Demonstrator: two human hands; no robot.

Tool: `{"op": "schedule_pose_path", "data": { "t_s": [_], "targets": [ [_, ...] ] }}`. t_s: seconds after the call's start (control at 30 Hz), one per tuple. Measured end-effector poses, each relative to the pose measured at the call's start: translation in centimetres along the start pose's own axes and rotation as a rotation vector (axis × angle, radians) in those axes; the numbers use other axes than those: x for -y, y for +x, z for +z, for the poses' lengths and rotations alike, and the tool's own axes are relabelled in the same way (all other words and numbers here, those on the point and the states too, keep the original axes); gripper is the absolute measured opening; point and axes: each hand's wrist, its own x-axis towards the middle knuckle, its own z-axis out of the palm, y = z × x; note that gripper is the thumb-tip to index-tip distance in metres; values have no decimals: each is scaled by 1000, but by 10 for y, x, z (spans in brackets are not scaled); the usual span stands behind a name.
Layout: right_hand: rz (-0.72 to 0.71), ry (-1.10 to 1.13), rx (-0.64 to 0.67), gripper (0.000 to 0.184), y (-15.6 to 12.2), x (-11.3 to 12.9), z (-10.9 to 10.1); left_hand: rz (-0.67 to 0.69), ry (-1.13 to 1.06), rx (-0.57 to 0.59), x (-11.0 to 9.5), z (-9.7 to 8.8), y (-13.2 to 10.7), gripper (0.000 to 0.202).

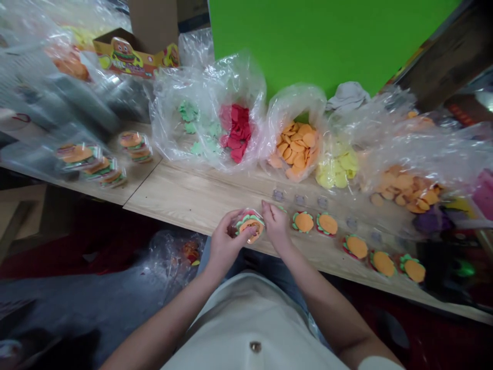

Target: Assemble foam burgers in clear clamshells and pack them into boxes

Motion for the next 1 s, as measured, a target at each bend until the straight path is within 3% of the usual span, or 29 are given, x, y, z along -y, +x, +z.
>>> {"op": "schedule_pose_path", "data": {
  "t_s": [0.13, 0.27, 0.37, 0.5, 0.6, 0.67, 0.77, 0.83, 0.9, 1.0],
  "targets": [
    [32, 80, -29, 41, 14, 3, 4, -33, -96, -80, -1, 5, 9, 48],
    [172, 255, -174, 43, 11, 6, 10, -124, -158, -181, -2, 12, 18, 47],
    [199, 356, -68, 37, -12, 9, 14, -143, -200, -189, -3, 17, 16, 49],
    [290, 503, 77, 32, -48, 9, 9, -133, -185, -177, 3, 21, -6, 51],
    [252, 480, 199, 31, -65, 3, -17, -150, -234, -73, 9, 11, -28, 45],
    [250, 445, 406, 31, -71, -2, -41, -211, -272, 48, 11, -4, -39, 36],
    [250, 326, 754, 31, -74, -5, -69, -352, -133, 323, 7, -25, -44, 27],
    [151, 210, 910, 30, -76, -4, -76, -419, 12, 503, 4, -32, -44, 24],
    [46, 122, 940, 30, -83, -2, -76, -436, 80, 595, 4, -35, -46, 23],
    [23, 38, 860, 25, -101, 2, -76, -388, 151, 572, 7, -34, -54, 21]
  ]
}}
